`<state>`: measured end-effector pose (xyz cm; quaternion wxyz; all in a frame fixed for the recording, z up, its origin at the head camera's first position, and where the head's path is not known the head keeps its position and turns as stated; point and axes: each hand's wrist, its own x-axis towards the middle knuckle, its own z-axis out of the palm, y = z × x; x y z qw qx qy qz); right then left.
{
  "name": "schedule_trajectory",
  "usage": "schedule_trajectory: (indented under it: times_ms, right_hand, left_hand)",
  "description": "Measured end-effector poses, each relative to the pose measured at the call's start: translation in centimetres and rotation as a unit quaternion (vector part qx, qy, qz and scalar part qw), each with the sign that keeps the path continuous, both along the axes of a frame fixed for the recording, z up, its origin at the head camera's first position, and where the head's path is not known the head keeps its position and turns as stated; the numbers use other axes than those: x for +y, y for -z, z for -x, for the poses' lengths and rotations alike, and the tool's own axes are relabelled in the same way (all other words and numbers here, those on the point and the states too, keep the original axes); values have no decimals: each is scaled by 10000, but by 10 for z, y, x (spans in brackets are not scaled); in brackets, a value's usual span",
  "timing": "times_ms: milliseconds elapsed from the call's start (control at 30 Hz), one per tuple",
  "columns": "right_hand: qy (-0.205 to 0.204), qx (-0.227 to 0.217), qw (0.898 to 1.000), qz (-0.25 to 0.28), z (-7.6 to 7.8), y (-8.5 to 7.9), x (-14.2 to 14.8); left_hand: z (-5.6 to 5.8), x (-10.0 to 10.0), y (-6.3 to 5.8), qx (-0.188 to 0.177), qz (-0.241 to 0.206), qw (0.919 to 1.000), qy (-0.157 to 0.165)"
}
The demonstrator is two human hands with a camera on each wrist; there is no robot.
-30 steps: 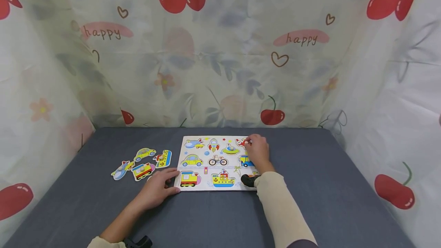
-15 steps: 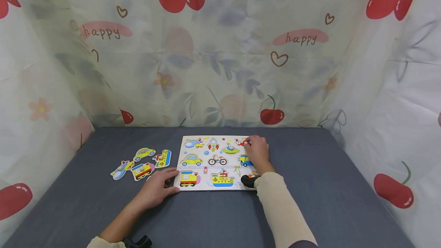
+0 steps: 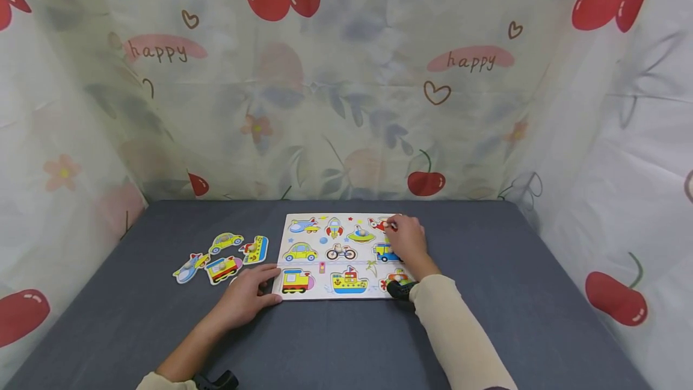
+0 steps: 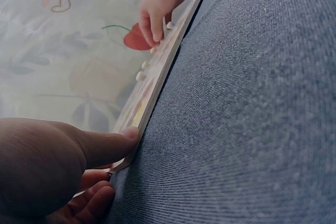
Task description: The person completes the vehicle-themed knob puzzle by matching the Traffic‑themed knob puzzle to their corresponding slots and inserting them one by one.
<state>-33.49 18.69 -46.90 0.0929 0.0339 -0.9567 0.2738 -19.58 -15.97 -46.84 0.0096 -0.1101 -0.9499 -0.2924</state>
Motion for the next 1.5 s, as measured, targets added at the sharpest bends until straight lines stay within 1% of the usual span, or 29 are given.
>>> schedule_trajectory:
  times_ms: [100, 267, 333, 500, 633, 800, 900, 967, 1100, 1200, 1267, 1333, 1433, 1500]
  right_hand:
    - [-6, -31, 10000, 86, -8, -1, 5]
    - [-137, -121, 9985, 509, -23, -3, 13]
    - [-168, -229, 9976, 626, -29, -4, 17]
    - [-63, -578, 9965, 602, -44, -3, 29]
    - [-89, -617, 9965, 562, -54, -1, 36]
    - [-474, -416, 9973, 383, -66, 3, 44]
    - [-732, -329, 9965, 225, -72, 7, 50]
    - [-853, -288, 9957, 215, -76, 10, 53]
    - [-1018, -220, 9942, 282, -81, 13, 57]
    - [-1054, -220, 9936, 353, -84, 13, 59]
    - [-1029, -238, 9936, 410, -86, 13, 60]
    - [-1009, -225, 9938, 419, -87, 13, 60]
    - [-1008, -174, 9938, 430, -88, 13, 60]
    - [-1019, -137, 9938, 423, -88, 14, 60]
  left_hand:
    - [0, 0, -1, -1, 17, 10000, 0]
    - [0, 0, -2, 6, 37, 10000, -15]
    - [0, 0, -2, 13, 42, 10000, -13]
    - [0, 1, -1, 50, 57, 10000, 27]
    - [0, 1, -1, 88, 61, 9999, 29]
    - [0, 0, 0, 106, 94, 9999, -2]
    - [0, 0, 0, 115, 71, 9999, 39]
    - [0, -1, -1, 99, 28, 9999, 86]
    - [2, -4, -3, -59, -263, 9995, 139]
    - [5, -6, -5, -300, -687, 9972, -9]
    - [7, -7, -7, -449, -973, 9940, -205]
    - [9, -8, -8, -476, -1191, 9908, -419]
    - [13, -8, -8, -297, -1355, 9880, -679]
    - [17, -8, -7, -45, -1420, 9866, -798]
